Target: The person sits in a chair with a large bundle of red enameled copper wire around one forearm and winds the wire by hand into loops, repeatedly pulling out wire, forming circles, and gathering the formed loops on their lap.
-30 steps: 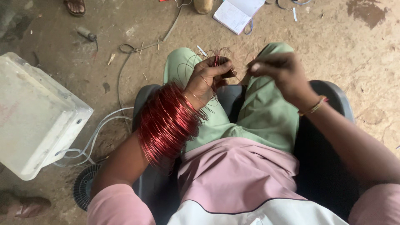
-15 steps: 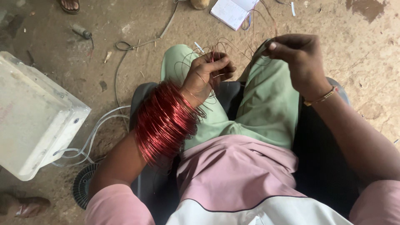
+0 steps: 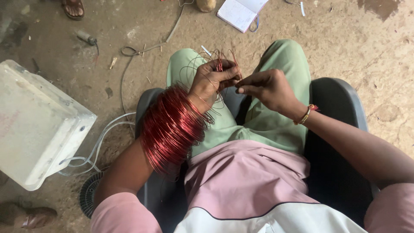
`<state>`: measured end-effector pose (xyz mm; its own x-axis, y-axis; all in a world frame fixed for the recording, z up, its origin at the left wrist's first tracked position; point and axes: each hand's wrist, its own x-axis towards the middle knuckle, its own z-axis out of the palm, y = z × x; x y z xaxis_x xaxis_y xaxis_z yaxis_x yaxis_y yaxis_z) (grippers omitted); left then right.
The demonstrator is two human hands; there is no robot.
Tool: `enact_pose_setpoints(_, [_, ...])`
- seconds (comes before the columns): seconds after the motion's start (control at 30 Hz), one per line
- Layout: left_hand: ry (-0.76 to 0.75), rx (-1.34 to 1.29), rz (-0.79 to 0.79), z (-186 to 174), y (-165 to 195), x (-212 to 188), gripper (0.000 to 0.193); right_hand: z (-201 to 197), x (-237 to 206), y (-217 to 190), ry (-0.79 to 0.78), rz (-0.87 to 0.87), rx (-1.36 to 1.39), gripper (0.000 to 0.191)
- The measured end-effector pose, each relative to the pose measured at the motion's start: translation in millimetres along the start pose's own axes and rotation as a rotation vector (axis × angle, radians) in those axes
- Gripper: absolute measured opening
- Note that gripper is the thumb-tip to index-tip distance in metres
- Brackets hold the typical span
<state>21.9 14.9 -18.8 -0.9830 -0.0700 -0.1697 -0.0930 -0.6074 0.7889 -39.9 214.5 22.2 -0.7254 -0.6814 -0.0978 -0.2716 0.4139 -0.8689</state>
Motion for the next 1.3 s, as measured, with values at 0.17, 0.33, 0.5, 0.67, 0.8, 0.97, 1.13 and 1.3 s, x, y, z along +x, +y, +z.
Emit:
enact_pose_setpoints(0.17, [0.06,-0.038,-0.039,2,8,1,0.014,-36,10,4,0.13,-0.049,0.187,0.018])
enact_pose_setpoints(0.33, [0.048,-0.045,-0.054,2,12,-2,0.013,-75,16,11,0.322,-0.106,0.531,0.008])
enact_pose_setpoints(0.5, [0.045,-0.047,-0.04,2,12,-2,0.013,-74,16,17,0.35,-0.111,0.57,0.011])
enact_pose_setpoints(0.67, [0.059,-0.047,-0.072,5,11,-2,0.014,-45,17,19,0.237,-0.128,0.364,0.016])
enact_pose_setpoints(0.8, [0.052,0.0,-0.053,6,10,-2,0.015,-17,3,12,0.116,-0.073,0.167,0.013])
enact_pose_setpoints(0.97, [0.006,0.014,-0.028,7,7,-5,0.013,4,-2,0,0.129,-0.109,-0.01,0.014])
enact_pose_setpoints(1.13, [0.001,0.037,-0.022,7,6,-5,0.012,5,-3,-6,0.028,-0.047,0.013,0.014])
enact_pose_setpoints(1.3, [0.017,0.055,-0.009,6,4,-4,0.012,2,-1,-3,-0.086,-0.029,0.1,0.015])
